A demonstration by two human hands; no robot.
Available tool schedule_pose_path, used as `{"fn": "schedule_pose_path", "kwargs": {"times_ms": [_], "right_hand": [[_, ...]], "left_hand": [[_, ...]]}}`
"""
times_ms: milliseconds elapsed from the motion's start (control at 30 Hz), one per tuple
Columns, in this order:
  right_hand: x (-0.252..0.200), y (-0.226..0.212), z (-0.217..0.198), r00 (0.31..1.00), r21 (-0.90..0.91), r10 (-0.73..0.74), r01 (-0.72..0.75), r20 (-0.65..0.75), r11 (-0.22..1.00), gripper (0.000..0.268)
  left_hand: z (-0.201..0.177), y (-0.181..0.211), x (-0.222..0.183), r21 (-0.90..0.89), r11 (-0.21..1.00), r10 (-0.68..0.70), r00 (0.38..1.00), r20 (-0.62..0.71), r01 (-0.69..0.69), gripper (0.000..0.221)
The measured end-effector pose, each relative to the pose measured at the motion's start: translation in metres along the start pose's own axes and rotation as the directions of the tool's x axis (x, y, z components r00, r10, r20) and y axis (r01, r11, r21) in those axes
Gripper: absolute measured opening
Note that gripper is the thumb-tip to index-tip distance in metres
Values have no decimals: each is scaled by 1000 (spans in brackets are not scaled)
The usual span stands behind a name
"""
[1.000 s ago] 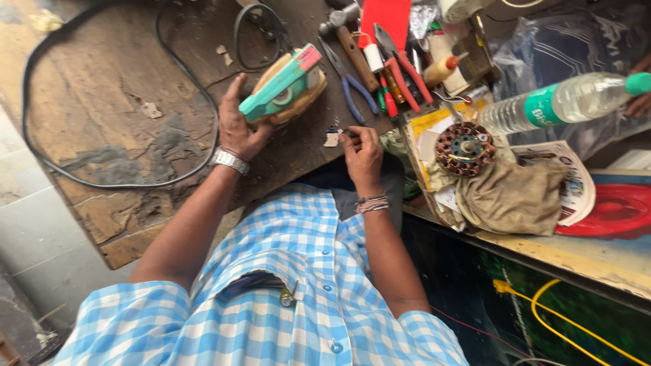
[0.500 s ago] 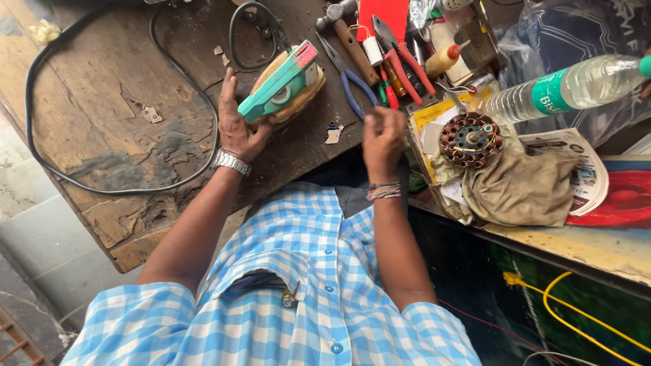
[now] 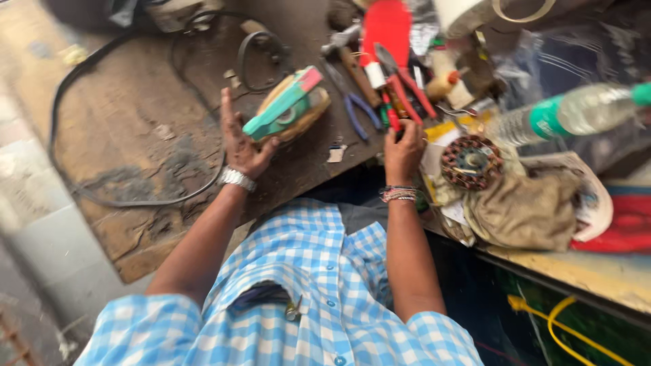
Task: The person disassembles an electric iron, removes internal components, and uses pliers and a screwdriver to adjust parts inside the iron's base. The person then reassembles the iron and places it on the workbench.
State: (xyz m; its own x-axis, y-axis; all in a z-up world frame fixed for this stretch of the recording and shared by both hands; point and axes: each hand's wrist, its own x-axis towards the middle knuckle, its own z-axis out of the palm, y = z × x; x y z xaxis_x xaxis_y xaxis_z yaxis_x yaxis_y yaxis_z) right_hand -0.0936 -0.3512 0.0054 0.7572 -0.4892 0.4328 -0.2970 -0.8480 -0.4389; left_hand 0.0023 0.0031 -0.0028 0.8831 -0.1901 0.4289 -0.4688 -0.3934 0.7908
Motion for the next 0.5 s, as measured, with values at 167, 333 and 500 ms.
{"fn": "schedule_pose_path", "kwargs": {"times_ms": [167,333,500], "right_hand": [[-11,12,-29,967,307,214,-163,-139,938,22],[-3,7,-79,953,589,220,-58,-207,806,22],[25,-52,-128,972,642,67,97,-227,761,30]], "left_hand": [[0,7,-4,-42,999,-8,1000,-9,8,116],[8,10,-4,-52,999,9,1000,-4,-9,116],[-3,6,-2,-96,995,15,1000,-2,-15,116]]}}
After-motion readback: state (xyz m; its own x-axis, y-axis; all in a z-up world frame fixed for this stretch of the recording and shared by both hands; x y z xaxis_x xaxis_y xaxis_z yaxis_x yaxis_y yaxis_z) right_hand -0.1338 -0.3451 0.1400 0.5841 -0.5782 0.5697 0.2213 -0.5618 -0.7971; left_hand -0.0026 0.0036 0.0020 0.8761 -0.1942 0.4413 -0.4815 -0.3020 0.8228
